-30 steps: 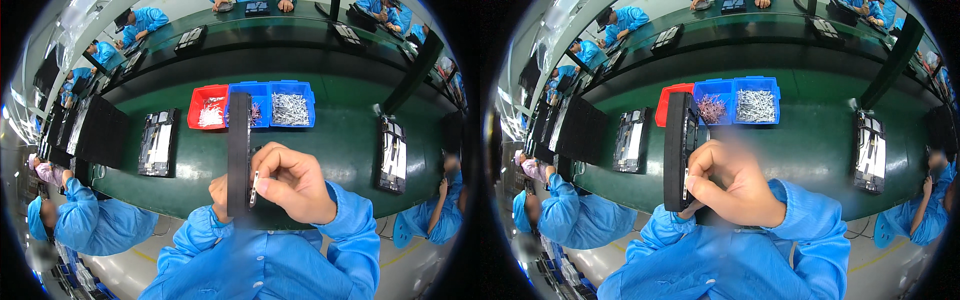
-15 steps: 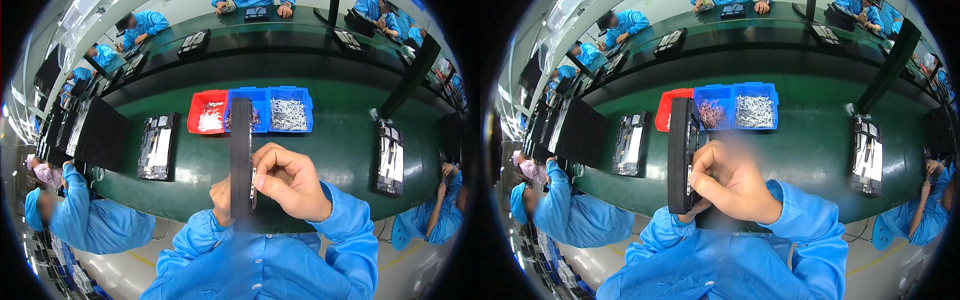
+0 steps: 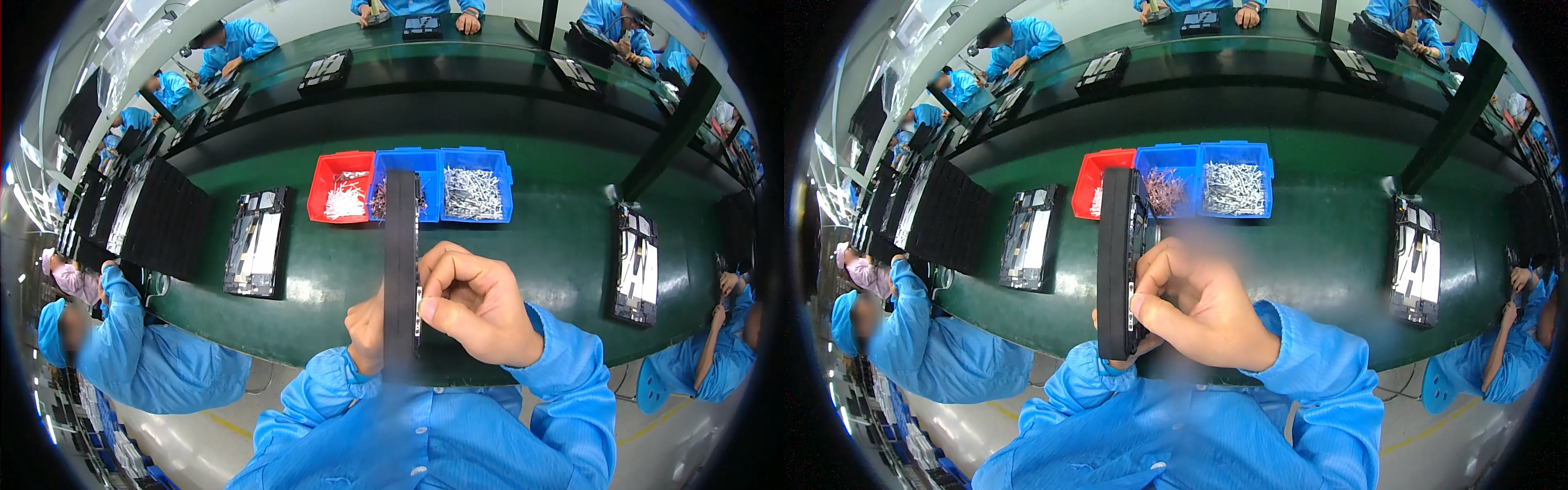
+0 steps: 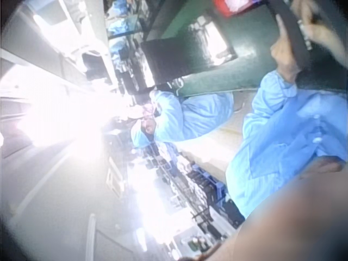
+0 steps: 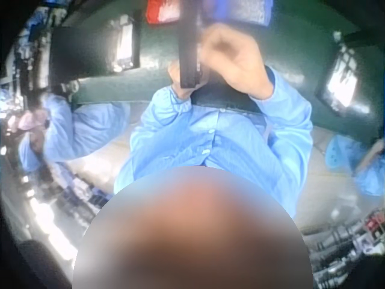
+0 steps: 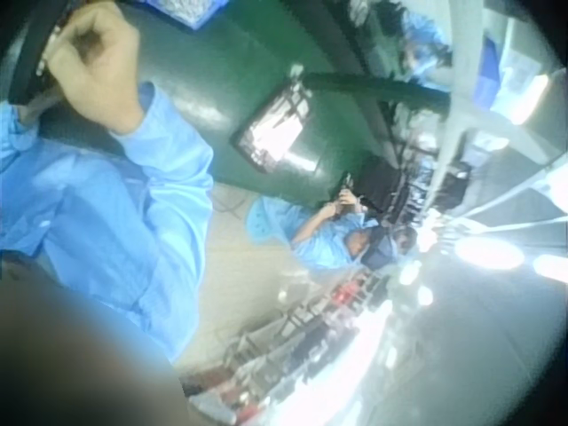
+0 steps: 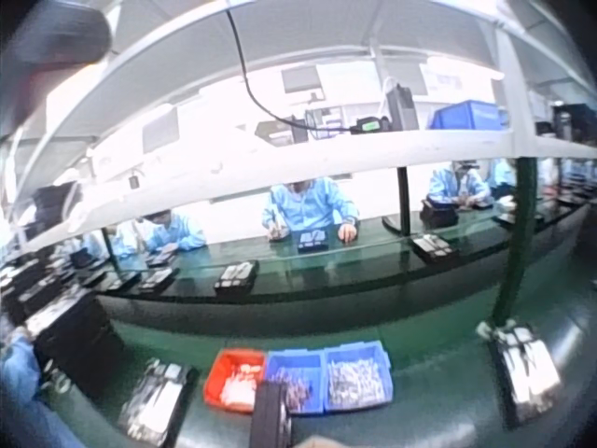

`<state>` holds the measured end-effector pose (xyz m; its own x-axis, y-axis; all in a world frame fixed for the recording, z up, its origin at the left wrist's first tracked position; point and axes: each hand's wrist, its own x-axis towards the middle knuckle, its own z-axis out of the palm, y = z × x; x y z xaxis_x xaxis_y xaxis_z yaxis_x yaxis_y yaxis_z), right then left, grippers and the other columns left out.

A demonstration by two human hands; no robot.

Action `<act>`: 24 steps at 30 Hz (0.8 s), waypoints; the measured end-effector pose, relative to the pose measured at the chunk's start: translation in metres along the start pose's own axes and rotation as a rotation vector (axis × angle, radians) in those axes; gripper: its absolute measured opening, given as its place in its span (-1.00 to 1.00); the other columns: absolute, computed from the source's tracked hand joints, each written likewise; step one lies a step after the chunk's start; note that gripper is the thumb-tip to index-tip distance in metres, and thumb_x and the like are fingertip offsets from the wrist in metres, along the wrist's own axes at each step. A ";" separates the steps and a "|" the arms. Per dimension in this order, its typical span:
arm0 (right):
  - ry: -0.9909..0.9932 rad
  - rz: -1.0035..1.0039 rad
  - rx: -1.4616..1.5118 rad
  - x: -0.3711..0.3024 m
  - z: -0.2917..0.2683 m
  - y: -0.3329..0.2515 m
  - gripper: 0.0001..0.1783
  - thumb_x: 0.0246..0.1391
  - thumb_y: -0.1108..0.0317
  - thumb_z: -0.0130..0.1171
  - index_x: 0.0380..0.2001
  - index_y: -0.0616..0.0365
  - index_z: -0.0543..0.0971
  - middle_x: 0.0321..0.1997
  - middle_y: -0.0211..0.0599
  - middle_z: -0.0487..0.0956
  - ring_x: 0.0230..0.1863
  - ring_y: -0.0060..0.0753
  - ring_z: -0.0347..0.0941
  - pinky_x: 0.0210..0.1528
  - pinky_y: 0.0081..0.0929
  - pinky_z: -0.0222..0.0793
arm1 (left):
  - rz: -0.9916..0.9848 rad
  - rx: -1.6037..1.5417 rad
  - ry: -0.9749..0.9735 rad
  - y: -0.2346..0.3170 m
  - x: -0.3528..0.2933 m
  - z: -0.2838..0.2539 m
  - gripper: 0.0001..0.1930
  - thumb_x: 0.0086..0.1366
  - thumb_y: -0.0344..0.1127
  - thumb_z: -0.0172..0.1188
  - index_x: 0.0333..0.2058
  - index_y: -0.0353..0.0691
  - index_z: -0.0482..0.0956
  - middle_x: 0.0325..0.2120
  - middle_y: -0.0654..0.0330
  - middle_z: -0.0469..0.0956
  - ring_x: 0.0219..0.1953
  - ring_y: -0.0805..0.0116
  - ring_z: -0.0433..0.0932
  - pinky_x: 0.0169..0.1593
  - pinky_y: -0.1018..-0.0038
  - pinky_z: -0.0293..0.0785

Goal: Assembling internal components and cables into a tablet housing on a factory assembly line.

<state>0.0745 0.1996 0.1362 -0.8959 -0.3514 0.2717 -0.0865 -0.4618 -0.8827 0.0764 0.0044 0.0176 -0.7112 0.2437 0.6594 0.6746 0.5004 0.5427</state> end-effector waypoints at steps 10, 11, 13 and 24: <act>-0.011 -0.022 -0.003 0.000 -0.004 0.003 -0.93 0.16 0.56 0.25 -0.38 0.29 0.55 -0.13 -0.24 0.47 -0.14 -0.53 0.43 -0.04 -0.50 0.41 | -0.026 -0.036 0.069 0.000 0.002 0.008 -0.41 0.11 -0.55 0.34 0.15 -0.61 0.51 -0.17 -0.17 0.71 -0.45 0.22 0.74 -0.41 0.47 0.60; -0.031 -0.033 -0.016 0.000 -0.005 0.003 -0.95 0.16 0.58 0.25 -0.35 0.30 0.55 -0.12 -0.22 0.48 -0.10 -0.47 0.49 0.02 -0.43 0.46 | 0.020 -0.006 0.081 0.001 0.004 0.007 -0.40 0.11 -0.55 0.34 0.17 -0.62 0.50 -0.24 -0.14 0.73 -0.48 0.24 0.73 -0.43 0.46 0.59; -0.032 -0.026 -0.012 0.000 -0.005 0.002 -0.94 0.16 0.58 0.25 -0.35 0.29 0.56 -0.13 -0.22 0.48 -0.10 -0.47 0.49 0.02 -0.43 0.46 | -0.085 -0.054 0.052 -0.007 -0.010 0.009 -0.41 0.11 -0.49 0.45 0.14 -0.49 0.52 -0.22 0.01 0.71 -0.34 0.32 0.71 -0.31 0.40 0.66; 0.004 -0.034 -0.043 -0.002 -0.005 0.002 -0.93 0.18 0.56 0.25 -0.34 0.27 0.53 -0.20 -0.25 0.55 -0.17 -0.50 0.53 -0.12 -0.48 0.51 | -0.030 -0.044 0.021 0.004 0.002 0.003 -0.37 0.12 -0.55 0.35 0.20 -0.64 0.47 -0.34 -0.06 0.74 -0.53 0.30 0.70 -0.46 0.48 0.55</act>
<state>0.0738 0.2033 0.1325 -0.8940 -0.3325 0.3004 -0.1355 -0.4382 -0.8886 0.0776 0.0092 0.0199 -0.7271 0.2119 0.6531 0.6617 0.4698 0.5843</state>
